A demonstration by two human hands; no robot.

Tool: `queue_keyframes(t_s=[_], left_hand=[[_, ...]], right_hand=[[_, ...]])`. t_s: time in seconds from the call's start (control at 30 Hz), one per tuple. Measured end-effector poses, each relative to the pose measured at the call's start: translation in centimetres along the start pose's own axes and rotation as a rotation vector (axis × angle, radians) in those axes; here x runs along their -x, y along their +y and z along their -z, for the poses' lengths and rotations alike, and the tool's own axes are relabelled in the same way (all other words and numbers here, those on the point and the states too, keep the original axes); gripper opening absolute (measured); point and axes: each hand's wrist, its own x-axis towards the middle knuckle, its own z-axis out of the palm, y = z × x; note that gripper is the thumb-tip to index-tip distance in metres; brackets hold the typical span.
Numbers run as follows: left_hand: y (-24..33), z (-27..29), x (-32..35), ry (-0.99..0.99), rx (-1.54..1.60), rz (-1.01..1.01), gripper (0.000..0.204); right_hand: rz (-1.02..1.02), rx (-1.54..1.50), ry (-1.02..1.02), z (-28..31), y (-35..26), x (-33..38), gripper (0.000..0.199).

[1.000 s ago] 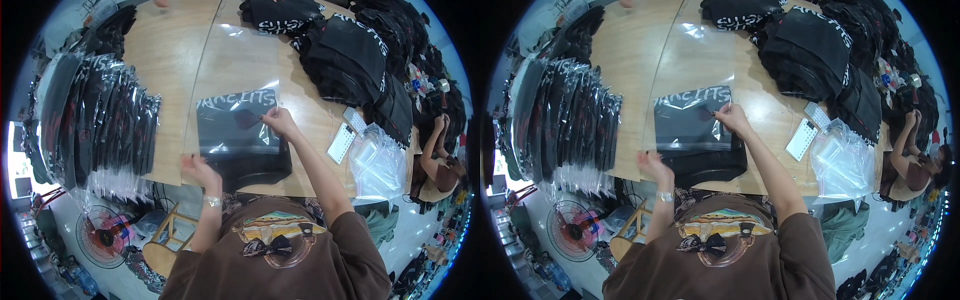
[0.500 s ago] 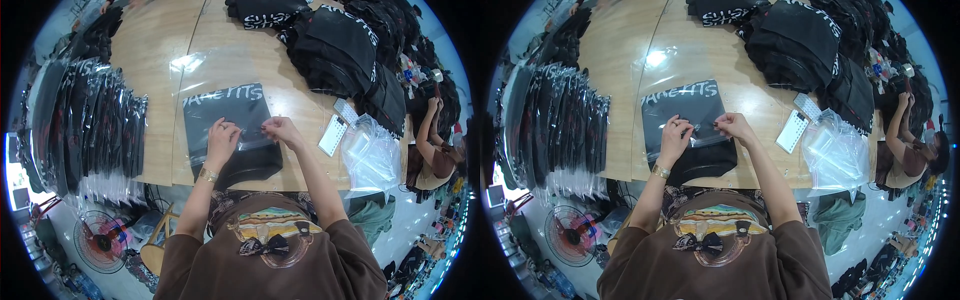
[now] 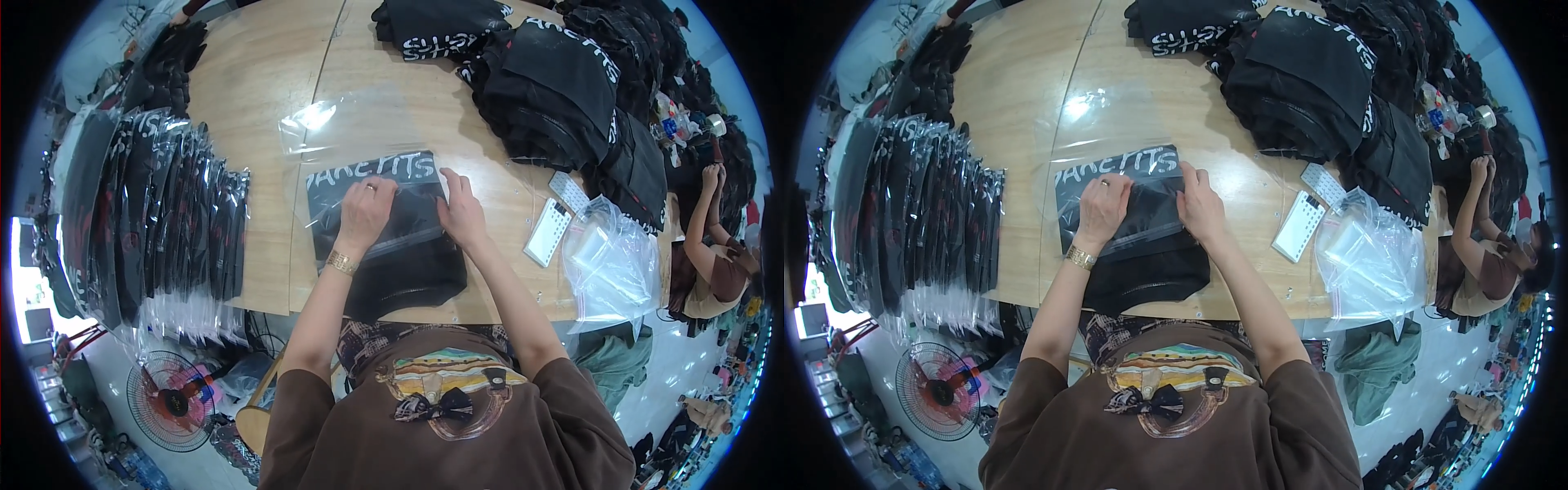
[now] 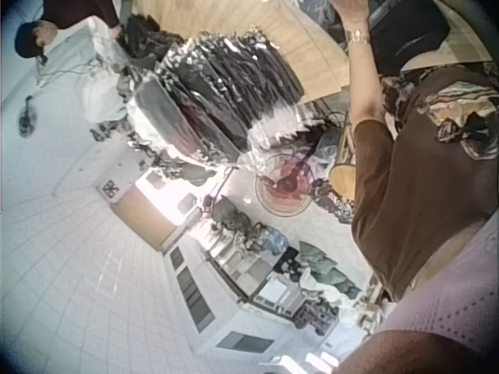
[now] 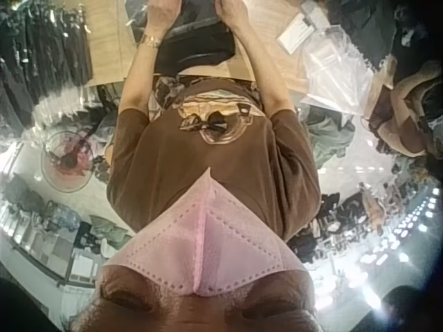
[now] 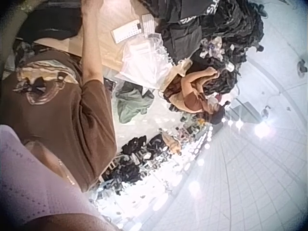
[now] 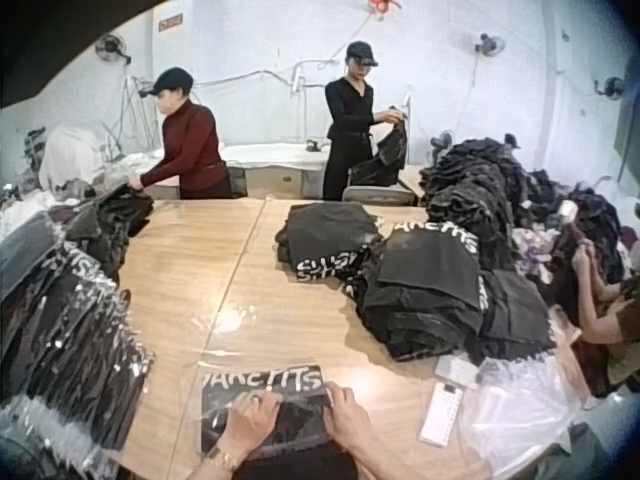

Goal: The recorder folds and places black t-shirts into clear plastic bags on a garment production table.

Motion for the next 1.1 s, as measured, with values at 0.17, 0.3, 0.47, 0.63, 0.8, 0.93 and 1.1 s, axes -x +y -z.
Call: queue_keyframes(t_s=[0.17,0.3,0.47,0.63,0.8,0.93,1.1], left_hand=[[-0.7,1.2,2.6,-0.182,-0.030,-0.253,0.014],[-1.6,2.5,6.6,-0.193,-0.202,-0.106,0.025],[-2.7,4.6,7.9,-0.112,-0.401,0.216,0.025],[-7.9,2.7,4.7,-0.057,-0.130,0.558,0.036],[-12.6,-0.2,-1.1,0.019,-0.067,0.482,0.037],[-14.5,-2.8,-1.8,-0.022,0.051,0.419,0.042],[-14.5,-3.6,-3.0,-0.141,0.173,0.426,0.043]], right_hand=[[-0.252,-0.401,0.160,-1.9,1.6,0.2,0.035],[-0.371,-0.347,0.065,-1.7,2.0,0.5,0.021],[-0.464,-0.380,0.075,-3.3,5.5,-1.2,0.023],[-0.567,-0.904,-0.391,-2.0,3.9,-8.8,0.017],[-0.373,-0.636,-0.237,-3.0,5.4,-15.2,0.011],[-0.141,0.135,0.075,-3.7,5.6,-13.5,0.012],[-0.248,0.187,0.232,-3.1,6.3,-8.1,0.009]])
